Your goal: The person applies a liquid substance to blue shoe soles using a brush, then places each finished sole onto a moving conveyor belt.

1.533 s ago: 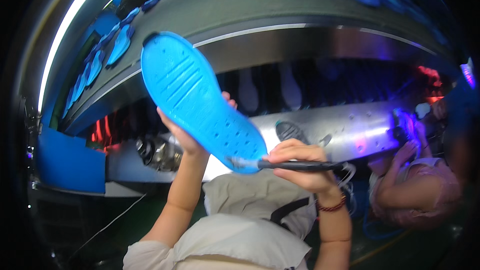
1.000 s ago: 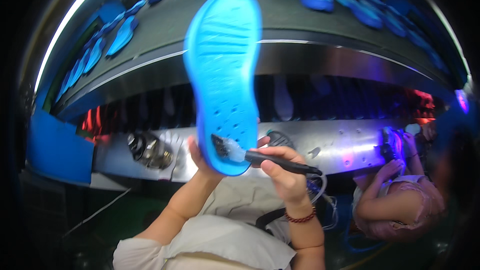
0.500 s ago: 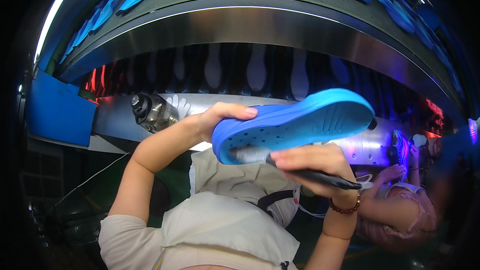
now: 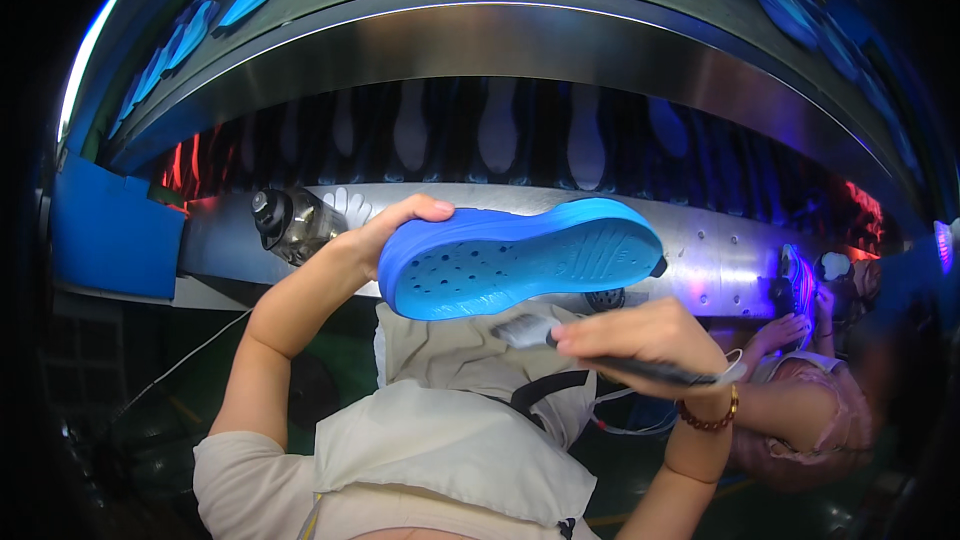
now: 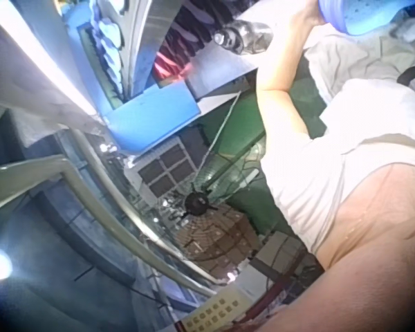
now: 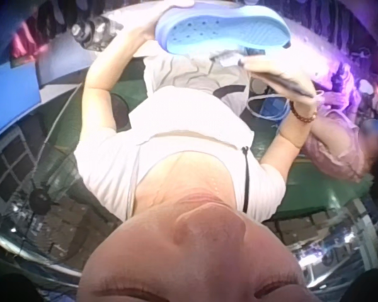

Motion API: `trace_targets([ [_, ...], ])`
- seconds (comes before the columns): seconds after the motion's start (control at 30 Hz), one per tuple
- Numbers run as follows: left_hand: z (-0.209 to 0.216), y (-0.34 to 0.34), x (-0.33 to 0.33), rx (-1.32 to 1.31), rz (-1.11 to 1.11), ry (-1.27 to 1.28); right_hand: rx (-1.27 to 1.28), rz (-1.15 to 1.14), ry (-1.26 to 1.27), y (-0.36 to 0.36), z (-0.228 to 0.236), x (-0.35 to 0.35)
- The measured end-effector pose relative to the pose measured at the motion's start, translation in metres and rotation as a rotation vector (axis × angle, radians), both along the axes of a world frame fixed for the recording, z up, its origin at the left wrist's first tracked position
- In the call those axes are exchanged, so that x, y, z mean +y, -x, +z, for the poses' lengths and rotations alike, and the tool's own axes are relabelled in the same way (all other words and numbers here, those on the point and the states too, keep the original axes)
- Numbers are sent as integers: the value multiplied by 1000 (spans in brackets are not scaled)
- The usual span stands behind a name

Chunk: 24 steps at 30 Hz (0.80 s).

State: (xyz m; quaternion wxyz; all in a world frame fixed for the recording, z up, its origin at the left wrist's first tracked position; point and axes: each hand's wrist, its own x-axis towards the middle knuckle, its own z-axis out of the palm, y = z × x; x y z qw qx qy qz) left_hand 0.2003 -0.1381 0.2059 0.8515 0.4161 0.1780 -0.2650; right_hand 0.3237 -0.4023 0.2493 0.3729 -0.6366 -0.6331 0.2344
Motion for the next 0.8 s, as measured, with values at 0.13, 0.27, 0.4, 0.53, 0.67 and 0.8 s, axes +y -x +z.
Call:
trace_targets([
  [0.13,4,3,3,-60,31,-32,173,-93,-110,-7,-26,-4],
  [0.27,-5,22,11,-65,192,-38,179,-93,-37,3,-17,-12],
  [0.4,-17,24,25,-142,183,-14,148,-249,-216,-6,-29,-3],
  [0.53,-21,28,43,-99,303,234,133,-120,-91,10,-11,-9],
  [0.67,-58,-12,-15,-428,644,578,210,-370,-322,26,-13,11],
  [0.8,-71,-22,-44,-443,439,623,448,-529,-146,13,-47,37],
])
